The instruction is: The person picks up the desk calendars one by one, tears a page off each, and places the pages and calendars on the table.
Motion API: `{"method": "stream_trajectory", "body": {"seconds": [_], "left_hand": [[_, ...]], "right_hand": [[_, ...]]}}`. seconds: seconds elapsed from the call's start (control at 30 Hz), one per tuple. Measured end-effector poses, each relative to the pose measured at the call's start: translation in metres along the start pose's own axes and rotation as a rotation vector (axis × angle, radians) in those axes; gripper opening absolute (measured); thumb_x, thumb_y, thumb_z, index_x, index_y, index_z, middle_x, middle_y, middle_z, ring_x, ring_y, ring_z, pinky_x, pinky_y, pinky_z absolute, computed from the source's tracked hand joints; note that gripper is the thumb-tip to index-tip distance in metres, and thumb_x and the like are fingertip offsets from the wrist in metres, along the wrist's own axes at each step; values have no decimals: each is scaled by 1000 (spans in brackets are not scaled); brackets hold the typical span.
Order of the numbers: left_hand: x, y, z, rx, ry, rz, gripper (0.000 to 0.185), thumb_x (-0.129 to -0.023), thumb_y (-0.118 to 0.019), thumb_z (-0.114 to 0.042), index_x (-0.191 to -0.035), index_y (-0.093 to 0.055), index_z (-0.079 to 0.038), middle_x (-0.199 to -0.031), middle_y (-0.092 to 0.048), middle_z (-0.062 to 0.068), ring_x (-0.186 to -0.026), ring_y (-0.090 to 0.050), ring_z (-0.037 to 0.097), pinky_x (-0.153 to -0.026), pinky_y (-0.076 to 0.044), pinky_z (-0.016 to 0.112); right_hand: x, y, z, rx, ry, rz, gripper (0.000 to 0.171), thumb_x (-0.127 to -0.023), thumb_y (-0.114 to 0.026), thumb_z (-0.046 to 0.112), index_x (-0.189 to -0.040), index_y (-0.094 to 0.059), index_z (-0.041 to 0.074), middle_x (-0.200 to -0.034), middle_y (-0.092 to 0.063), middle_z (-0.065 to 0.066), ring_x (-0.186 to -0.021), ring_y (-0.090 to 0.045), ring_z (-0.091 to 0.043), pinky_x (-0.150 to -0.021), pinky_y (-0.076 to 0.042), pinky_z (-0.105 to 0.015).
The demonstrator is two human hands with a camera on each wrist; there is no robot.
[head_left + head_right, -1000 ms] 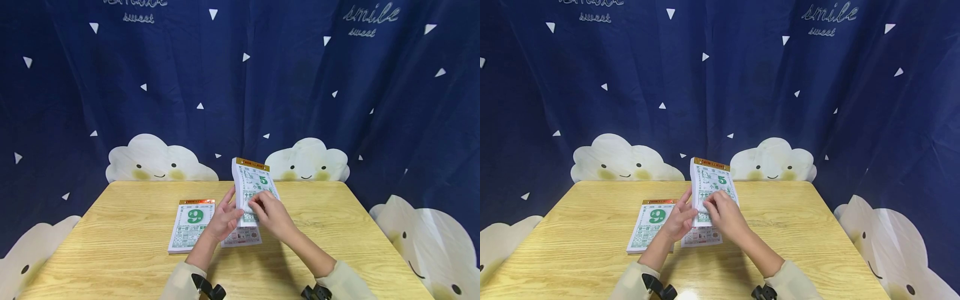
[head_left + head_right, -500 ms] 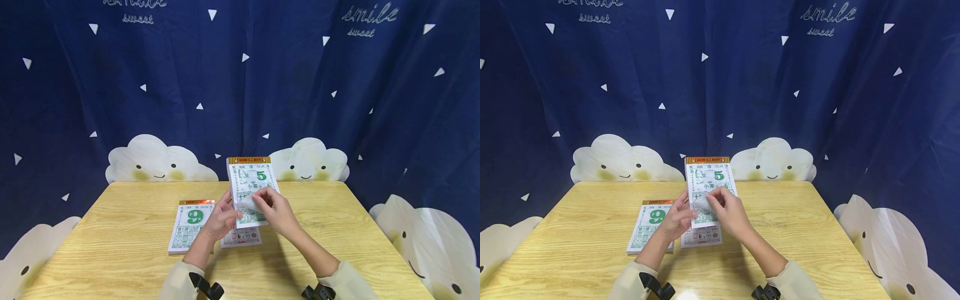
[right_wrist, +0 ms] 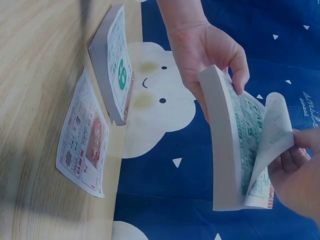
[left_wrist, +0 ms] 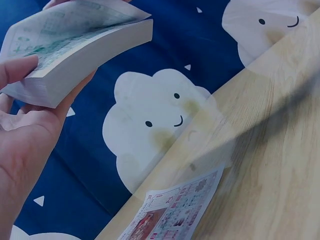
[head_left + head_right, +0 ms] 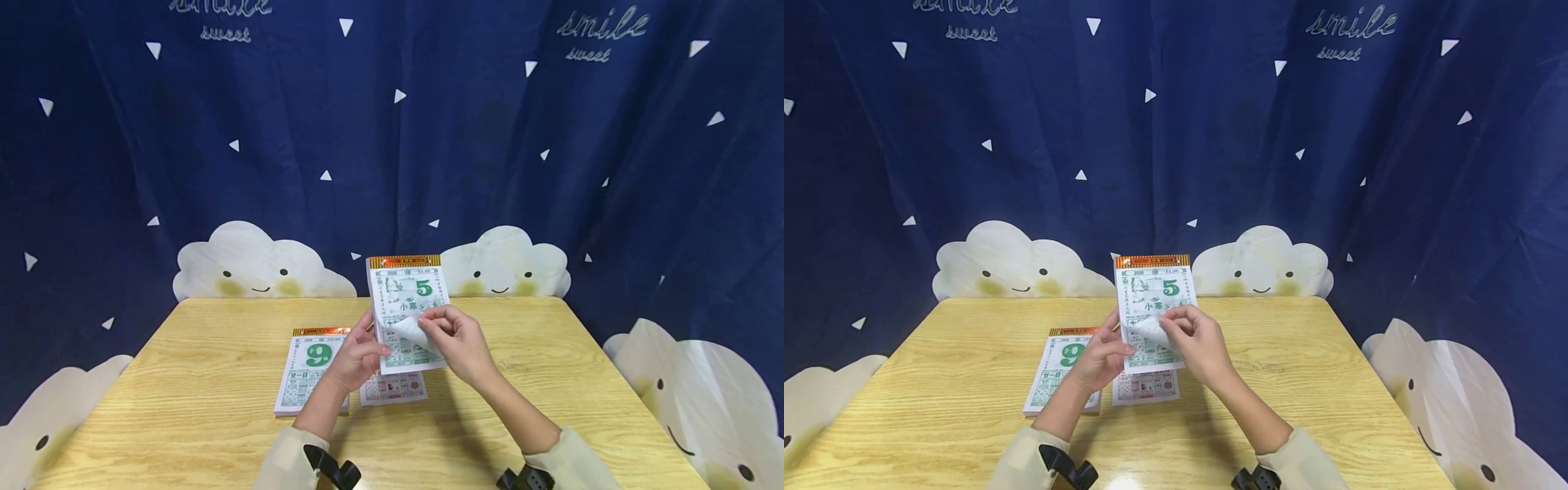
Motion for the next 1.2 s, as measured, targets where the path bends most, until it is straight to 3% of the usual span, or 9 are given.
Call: {"method": "stream_trajectory", "body": {"seconds": [0.13,0.23,0.37,0.57,0.8,1.03,1.2], "left_hand": [[2,3,1,-3,10,-21,86,-77,-38,19,-150,-20,-24,-127,-57,-6,-111,-60,14,-88,-54,29],[4,5,1,0,19,-35,86,-77,-37,19,-149,-21,-24,-126,-57,-6,-110,-60,14,-86,-54,28],[5,7,1,6,28,-39,84,-78,-35,20,-149,-21,-23,-125,-57,-5,-109,-61,15,-85,-55,28],[7,9,4,-4,49,-53,84,-77,-38,19,-149,-21,-22,-124,-58,-5,-109,-61,15,-86,-55,29],[10,10,6,-8,40,-43,85,-76,-39,18,-149,-22,-21,-124,-57,-5,-110,-61,16,-88,-54,33],[12,11,7,-9,44,-43,84,-76,-39,18,-149,-24,-22,-125,-58,-4,-109,-62,18,-86,-55,33],[13,12,8,-7,52,-38,81,-78,-38,18,-147,-26,-22,-125,-59,-4,-108,-62,18,-85,-55,33]], "right_hand": [[0,3,-2,22,-30,-5,27,-86,-66,17,-110,-66,5,-93,-73,-13,-78,-66,-3,-64,-50,-14],[1,6,-2,10,-51,-21,27,-85,-67,16,-109,-68,5,-95,-72,-13,-82,-68,-3,-67,-52,-14],[1,11,0,-35,-52,-37,21,-83,-69,14,-99,-71,1,-90,-73,-15,-74,-66,-2,-62,-52,-15],[1,16,1,-62,-47,-65,22,-82,-71,18,-94,-71,0,-77,-72,-6,-63,-59,-3,-57,-49,-18],[-1,22,6,-78,-12,-98,21,-82,-71,15,-94,-69,-3,-77,-71,-7,-64,-60,-4,-59,-53,-19],[-2,30,12,-97,71,-131,19,-83,-70,14,-94,-69,-2,-71,-68,9,-64,-62,-4,-60,-56,-22],[-2,35,13,-105,87,-164,18,-84,-68,12,-93,-68,-4,-69,-66,10,-61,-59,-3,-58,-55,-20]]}}
Point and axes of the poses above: each hand's wrist, its own x-axis away from the middle knuckle, its own y-axis out of the back of the hand, z = x × y, the point moved 5 cm from there along -x, towards the middle knuckle
